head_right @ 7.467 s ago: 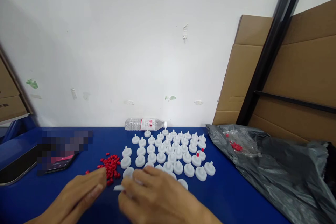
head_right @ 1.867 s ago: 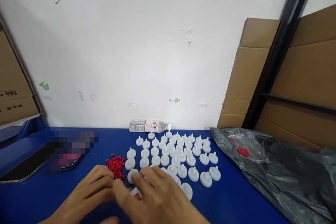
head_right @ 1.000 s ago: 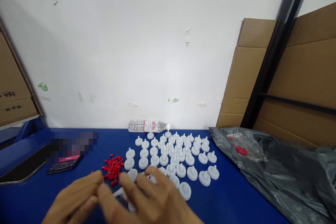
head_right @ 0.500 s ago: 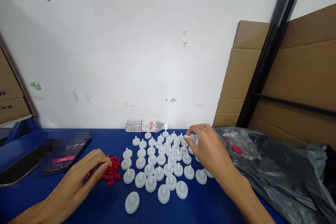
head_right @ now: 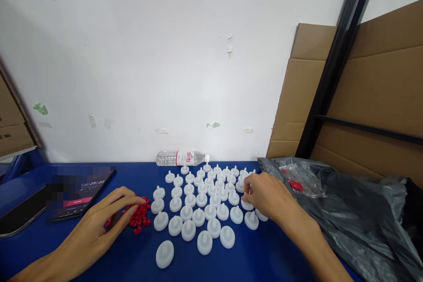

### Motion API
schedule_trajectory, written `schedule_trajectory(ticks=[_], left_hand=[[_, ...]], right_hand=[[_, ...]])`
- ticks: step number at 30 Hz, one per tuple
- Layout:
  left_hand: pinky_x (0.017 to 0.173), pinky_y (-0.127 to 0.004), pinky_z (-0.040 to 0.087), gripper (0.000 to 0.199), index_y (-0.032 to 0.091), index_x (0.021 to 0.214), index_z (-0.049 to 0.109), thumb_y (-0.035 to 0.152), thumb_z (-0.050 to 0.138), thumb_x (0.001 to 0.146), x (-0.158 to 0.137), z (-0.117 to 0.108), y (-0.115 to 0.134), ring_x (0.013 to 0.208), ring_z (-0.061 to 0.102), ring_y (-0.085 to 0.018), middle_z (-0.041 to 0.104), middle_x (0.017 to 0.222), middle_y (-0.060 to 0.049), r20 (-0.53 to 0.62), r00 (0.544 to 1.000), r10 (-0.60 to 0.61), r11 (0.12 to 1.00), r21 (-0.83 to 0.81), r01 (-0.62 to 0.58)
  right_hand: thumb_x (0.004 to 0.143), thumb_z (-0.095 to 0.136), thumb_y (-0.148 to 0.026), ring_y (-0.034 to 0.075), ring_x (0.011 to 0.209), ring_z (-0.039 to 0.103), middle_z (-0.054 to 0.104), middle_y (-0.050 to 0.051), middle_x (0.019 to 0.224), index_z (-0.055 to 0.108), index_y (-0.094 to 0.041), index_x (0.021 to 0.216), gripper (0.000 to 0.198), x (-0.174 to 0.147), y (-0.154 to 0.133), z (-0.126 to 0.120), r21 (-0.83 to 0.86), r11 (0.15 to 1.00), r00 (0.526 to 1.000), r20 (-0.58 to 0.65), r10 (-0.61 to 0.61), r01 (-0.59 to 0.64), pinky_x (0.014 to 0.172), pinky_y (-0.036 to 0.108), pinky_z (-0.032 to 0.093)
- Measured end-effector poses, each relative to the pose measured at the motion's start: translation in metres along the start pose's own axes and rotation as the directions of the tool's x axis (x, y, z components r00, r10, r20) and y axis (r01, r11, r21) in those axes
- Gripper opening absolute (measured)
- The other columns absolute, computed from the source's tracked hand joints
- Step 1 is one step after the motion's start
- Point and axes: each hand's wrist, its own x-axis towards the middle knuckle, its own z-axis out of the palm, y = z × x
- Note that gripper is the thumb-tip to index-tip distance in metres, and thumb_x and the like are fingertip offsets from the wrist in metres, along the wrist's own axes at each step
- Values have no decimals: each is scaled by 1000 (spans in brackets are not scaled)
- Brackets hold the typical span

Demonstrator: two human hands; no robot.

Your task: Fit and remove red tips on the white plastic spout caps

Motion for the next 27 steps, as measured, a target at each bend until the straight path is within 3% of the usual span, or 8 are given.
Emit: schedule_trajectory(ticks=[6,11,14,18,27], left_hand=[[66,-22,54,25,27,115,68,37,49,104,0,2,-2,82,67,-17,69,100,-3,6,1000,-15,999,44,14],[59,-22,54,25,25,109,72,37,51,102,1,1,-7,82,68,-19,74,99,-4,9,1000,-21,993,114,20],[60,-22,55,25,26,107,74,36,51,102,2,1,-11,89,69,-21,74,102,-5,46,999,-15,989,150,8],[62,-23,55,25,27,105,75,36,51,102,2,2,-15,86,67,-20,71,104,-5,72,997,-25,979,205,10],[73,-27,57,26,28,109,73,36,48,104,3,-1,-11,92,66,-21,69,104,-4,106,993,-45,976,216,21]], right_hand=[[81,74,-28,21,68,68,75,1,78,75,-26,75,7,0,-1,1,3,1000,999,51,-11,11,54,28,35],[98,54,-44,26,76,70,76,4,83,74,-27,92,27,3,-1,-10,-40,998,998,-25,53,-54,59,31,38],[101,49,-41,28,78,70,76,7,85,72,-25,96,29,4,0,-13,-84,991,993,-72,97,-103,59,32,37],[100,51,-37,30,75,69,74,10,80,72,-23,86,29,5,3,-9,-140,981,987,-99,124,-137,57,32,33],[97,55,-34,29,75,70,75,7,80,73,-24,90,22,8,4,0,-113,988,980,-180,80,-101,57,32,34]])
